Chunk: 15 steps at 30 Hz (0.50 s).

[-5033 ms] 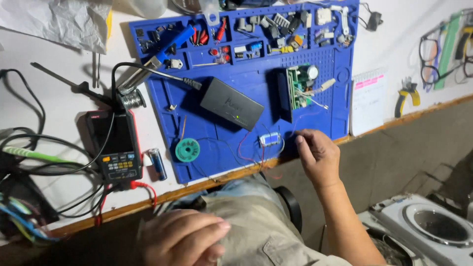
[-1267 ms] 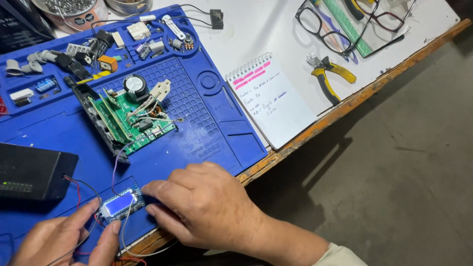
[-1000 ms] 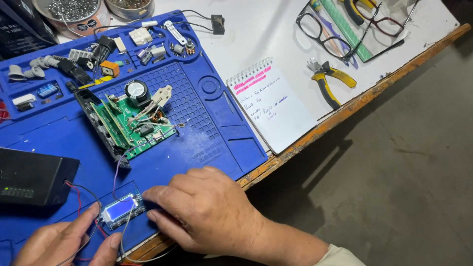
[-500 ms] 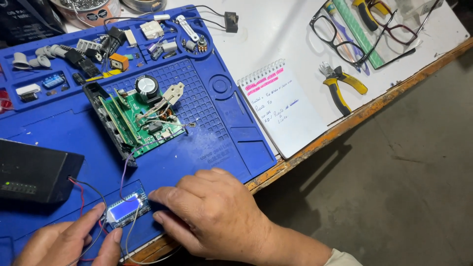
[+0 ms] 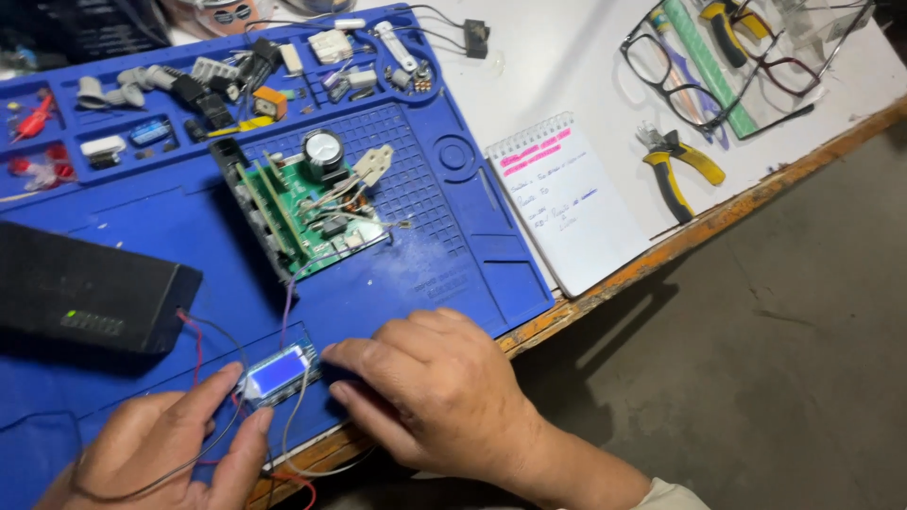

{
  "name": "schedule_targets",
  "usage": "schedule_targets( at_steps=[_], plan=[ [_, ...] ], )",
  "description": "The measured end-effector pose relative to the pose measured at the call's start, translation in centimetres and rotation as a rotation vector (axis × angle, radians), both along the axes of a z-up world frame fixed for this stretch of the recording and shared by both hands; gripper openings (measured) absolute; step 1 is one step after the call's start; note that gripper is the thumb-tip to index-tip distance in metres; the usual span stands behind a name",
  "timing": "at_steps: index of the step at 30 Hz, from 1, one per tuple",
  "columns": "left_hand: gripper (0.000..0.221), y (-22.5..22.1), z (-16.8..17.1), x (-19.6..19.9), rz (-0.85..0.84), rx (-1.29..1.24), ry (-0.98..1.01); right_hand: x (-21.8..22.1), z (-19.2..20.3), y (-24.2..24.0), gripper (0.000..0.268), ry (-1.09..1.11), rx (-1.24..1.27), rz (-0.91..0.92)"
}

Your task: Connecting a power supply adapter to a power strip and then attaching wire connectors to an electronic circuit board on a repair bench.

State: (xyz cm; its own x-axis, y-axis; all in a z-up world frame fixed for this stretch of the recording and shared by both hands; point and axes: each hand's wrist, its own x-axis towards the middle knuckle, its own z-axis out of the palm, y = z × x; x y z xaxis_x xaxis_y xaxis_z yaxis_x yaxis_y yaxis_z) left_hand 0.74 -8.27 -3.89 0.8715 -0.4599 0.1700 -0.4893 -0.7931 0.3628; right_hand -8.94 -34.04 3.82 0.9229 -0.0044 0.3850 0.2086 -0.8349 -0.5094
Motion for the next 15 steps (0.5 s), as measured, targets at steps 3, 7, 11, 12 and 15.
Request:
schedule_targets(
  at_steps=[3,7,11,12,15],
  plan=[
    [0.041,-0.8,2.8,0.0,0.004,0.166,-0.197,-0.2,-0.2,0.3,0.024,-0.009,-0.021,0.035],
    [0.038,-0.4,4.3,0.1,-0.178,-0.043,-0.217,-0.5,-1.0,1.2,0.018,-0.034,-0.062,0.045],
    [0.045,-0.7,4.5,0.2,-0.201,-0.106,-0.19,-0.9,-1.6,1.3,0.016,-0.016,-0.116,0.026],
    [0.045,-0.6,4.4,0.2,-0.198,-0.111,-0.184,-0.9,-1.6,1.5,0.016,-0.01,-0.12,0.028],
    [0.05,-0.5,4.3,0.4,-0.203,-0.113,-0.191,-0.8,-1.7,1.9,0.018,0.01,-0.145,0.039]
  ],
)
